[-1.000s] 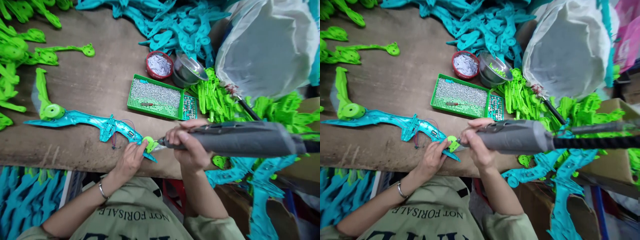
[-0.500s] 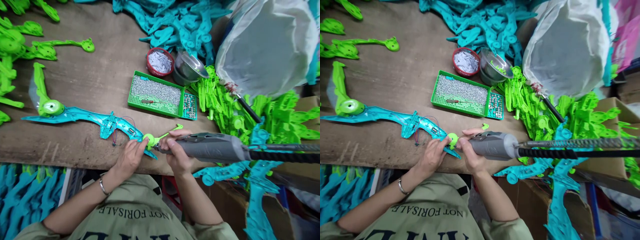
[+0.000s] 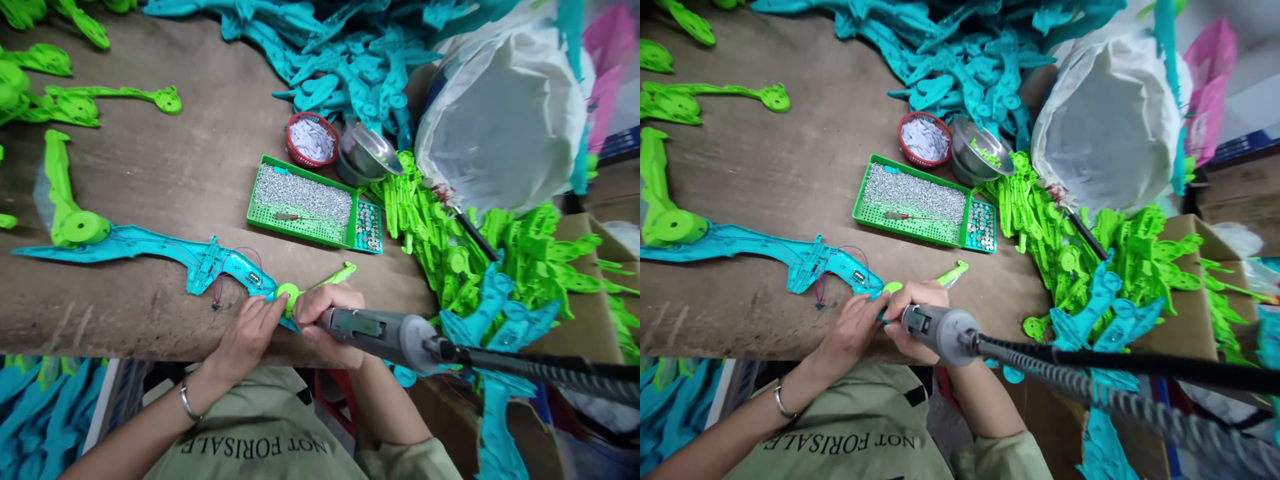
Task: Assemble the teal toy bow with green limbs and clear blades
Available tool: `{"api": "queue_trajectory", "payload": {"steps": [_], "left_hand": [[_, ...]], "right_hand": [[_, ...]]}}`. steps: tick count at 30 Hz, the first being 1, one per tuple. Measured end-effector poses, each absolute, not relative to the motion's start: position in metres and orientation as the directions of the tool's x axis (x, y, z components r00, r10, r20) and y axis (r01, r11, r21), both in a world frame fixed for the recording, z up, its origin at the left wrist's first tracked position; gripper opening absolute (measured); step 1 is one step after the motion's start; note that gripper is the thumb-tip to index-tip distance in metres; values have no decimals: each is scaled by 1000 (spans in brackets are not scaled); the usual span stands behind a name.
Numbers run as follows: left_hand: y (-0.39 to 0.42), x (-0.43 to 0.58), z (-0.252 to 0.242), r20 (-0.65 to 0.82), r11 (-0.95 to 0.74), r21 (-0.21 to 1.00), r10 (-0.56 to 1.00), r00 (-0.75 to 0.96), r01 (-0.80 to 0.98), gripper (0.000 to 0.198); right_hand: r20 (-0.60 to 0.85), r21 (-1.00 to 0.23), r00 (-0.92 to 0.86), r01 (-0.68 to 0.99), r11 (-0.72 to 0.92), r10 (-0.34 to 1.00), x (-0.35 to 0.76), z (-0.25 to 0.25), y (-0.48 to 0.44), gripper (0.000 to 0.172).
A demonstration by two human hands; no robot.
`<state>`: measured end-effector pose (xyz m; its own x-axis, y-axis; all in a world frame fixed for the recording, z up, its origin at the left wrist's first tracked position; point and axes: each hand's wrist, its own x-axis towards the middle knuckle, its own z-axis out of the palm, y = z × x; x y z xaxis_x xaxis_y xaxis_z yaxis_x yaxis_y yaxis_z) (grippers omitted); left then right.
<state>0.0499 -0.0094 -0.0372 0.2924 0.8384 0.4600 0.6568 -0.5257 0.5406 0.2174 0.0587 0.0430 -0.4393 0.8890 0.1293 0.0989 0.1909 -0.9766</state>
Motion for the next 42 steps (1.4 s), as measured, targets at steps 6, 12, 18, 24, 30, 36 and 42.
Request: {"api": "queue_trajectory", "payload": {"steps": [6, 12, 18, 24, 30, 36, 42], "left_hand": [[-9, 56, -30, 432, -518, 399, 834, 343, 756, 44], [-7, 62, -20, 419, -502, 363, 841, 343, 785, 40], [-5, 65, -22, 419, -488, 284, 837, 351, 825, 39], [-5, 67, -21, 385, -458, 274, 858, 341, 846, 45], [-5, 66, -22, 389, -466, 278, 854, 345, 840, 53], [-4, 64, -18, 376, -472, 260, 853, 361, 842, 42], [-5, 62, -19, 368, -491, 240, 844, 390, 837, 36]], "right_hand": [[485, -857, -21, -213, 470, 875, 214, 61, 124, 16], [408, -900, 299, -29, 436, 863, 204, 29, 181, 20], [410, -897, 279, -49, 439, 869, 201, 9, 190, 18], [404, -910, 255, 11, 415, 879, 202, 9, 194, 16], [397, -916, 229, 46, 398, 889, 199, 16, 196, 16], [409, -895, 251, -79, 440, 877, 208, 56, 151, 12], [347, -925, 200, -89, 370, 916, 227, 62, 85, 10]]}}
